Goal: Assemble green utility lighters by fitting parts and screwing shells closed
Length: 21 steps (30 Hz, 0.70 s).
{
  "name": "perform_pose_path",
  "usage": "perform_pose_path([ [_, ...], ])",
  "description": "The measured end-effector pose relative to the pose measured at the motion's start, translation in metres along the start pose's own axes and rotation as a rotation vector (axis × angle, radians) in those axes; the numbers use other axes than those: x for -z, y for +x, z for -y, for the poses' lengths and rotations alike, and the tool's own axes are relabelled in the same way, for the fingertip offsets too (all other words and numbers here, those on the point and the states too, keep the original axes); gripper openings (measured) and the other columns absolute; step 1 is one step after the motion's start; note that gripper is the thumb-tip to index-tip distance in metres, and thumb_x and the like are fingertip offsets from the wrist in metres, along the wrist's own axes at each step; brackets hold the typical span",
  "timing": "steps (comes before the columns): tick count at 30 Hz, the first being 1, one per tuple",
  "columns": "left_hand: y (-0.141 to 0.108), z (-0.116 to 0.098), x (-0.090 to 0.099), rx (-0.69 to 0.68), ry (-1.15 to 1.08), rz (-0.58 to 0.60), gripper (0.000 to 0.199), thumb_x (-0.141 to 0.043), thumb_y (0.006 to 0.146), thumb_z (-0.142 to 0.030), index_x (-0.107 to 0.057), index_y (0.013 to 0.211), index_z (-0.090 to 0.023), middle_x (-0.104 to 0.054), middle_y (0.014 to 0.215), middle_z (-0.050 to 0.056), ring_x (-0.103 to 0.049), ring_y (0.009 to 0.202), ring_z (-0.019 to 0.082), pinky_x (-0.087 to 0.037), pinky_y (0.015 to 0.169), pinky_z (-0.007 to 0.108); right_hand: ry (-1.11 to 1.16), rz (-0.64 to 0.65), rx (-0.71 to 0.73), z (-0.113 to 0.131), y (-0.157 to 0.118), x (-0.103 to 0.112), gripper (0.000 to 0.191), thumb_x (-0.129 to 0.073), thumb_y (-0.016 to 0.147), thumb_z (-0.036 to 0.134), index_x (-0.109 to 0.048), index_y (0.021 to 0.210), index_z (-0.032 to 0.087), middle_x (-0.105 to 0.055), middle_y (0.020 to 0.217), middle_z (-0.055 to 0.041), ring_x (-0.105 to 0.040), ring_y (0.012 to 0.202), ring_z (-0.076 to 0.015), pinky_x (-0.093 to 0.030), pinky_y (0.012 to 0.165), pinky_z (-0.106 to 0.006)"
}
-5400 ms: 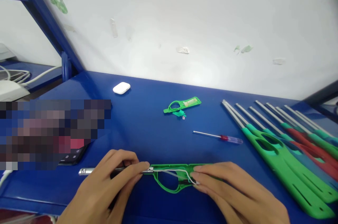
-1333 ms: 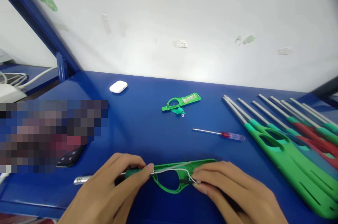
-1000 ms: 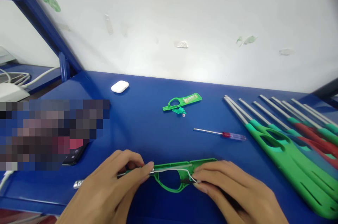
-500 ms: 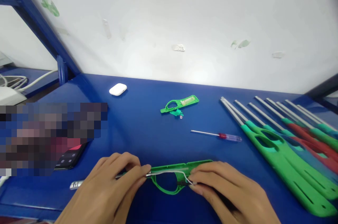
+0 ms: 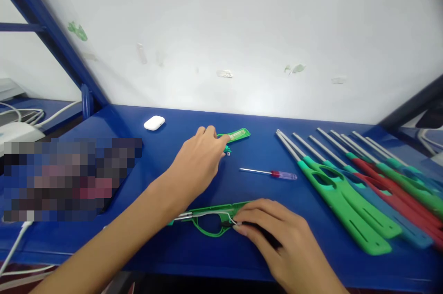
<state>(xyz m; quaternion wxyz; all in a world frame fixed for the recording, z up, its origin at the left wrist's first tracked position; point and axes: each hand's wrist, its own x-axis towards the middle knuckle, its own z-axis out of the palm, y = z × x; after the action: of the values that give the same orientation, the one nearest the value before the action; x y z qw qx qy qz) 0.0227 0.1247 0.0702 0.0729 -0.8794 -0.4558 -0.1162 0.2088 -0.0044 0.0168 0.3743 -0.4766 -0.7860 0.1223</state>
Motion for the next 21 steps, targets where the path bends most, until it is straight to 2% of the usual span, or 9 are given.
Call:
perform_pose_path([
  [5,0.015,0.001,-0.014,-0.045,0.02,0.082,0.03,-0.074,0.104,-0.036,-0.068,0.127,-0.018,-0.071,0.128,0.008,-0.073,0.107,0.023,-0.065,0.088,0.043,0.018,0.014,-0.029,0.0,-0.001,0.0,0.022,-0.063,0.11,0.027,-0.081,0.098,0.028,-0.084,0.098,0.0024,-0.081,0.087,-0.0174,-0.064,0.083,-0.027],
  [8,0.012,0.002,-0.016,-0.058,-0.015,0.071,0.031,-0.074,0.104,-0.038,-0.069,0.127,-0.018,-0.071,0.128,0.008,-0.073,0.109,0.024,-0.064,0.09,0.044,0.017,0.017,-0.024,0.001,0.0,0.0,0.023,-0.063,0.11,0.026,-0.081,0.097,0.028,-0.084,0.098,0.0027,-0.082,0.088,-0.0171,-0.064,0.084,-0.026],
  [10,0.004,0.003,-0.011,-0.062,-0.059,0.041,0.023,-0.073,0.105,-0.033,-0.07,0.121,-0.017,-0.072,0.12,0.007,-0.073,0.106,0.023,-0.064,0.089,0.043,0.02,0.015,-0.024,0.0,0.0,0.0,0.022,-0.063,0.11,0.026,-0.081,0.097,0.029,-0.084,0.098,0.0037,-0.082,0.088,-0.0164,-0.063,0.084,-0.026],
  [13,-0.02,0.006,0.001,-0.053,-0.161,-0.029,0.006,-0.06,0.109,-0.02,-0.063,0.114,-0.019,-0.075,0.103,0.003,-0.076,0.092,0.021,-0.063,0.08,0.037,0.016,0.011,-0.024,-0.002,-0.001,-0.002,0.021,-0.063,0.111,0.028,-0.08,0.099,0.03,-0.084,0.099,0.0056,-0.081,0.088,-0.0158,-0.063,0.084,-0.026],
  [17,-0.066,0.006,0.012,0.013,-0.29,-0.157,0.01,-0.044,0.117,-0.032,-0.049,0.119,-0.025,-0.079,0.095,0.001,-0.08,0.077,0.019,-0.06,0.059,0.025,0.003,0.037,-0.026,-0.005,-0.003,-0.004,0.023,-0.059,0.113,0.031,-0.078,0.102,0.031,-0.084,0.103,0.0067,-0.081,0.088,-0.0158,-0.062,0.086,-0.028],
  [19,-0.089,0.005,0.01,0.081,-0.389,-0.242,0.017,-0.045,0.117,-0.043,-0.051,0.115,-0.028,-0.08,0.089,-0.003,-0.078,0.064,0.016,-0.056,0.049,0.019,0.004,0.045,-0.033,-0.005,-0.003,-0.004,0.023,-0.058,0.114,0.033,-0.078,0.103,0.032,-0.084,0.104,0.0075,-0.081,0.089,-0.0152,-0.062,0.086,-0.027],
  [21,-0.111,0.008,0.003,0.094,-0.45,-0.259,0.023,-0.046,0.116,-0.051,-0.056,0.112,-0.03,-0.083,0.098,-0.004,-0.083,0.075,0.015,-0.057,0.05,0.014,0.004,0.042,-0.031,-0.005,-0.002,-0.002,0.024,-0.056,0.115,0.036,-0.077,0.103,0.032,-0.084,0.103,0.0083,-0.081,0.088,-0.0141,-0.062,0.085,-0.026],
])
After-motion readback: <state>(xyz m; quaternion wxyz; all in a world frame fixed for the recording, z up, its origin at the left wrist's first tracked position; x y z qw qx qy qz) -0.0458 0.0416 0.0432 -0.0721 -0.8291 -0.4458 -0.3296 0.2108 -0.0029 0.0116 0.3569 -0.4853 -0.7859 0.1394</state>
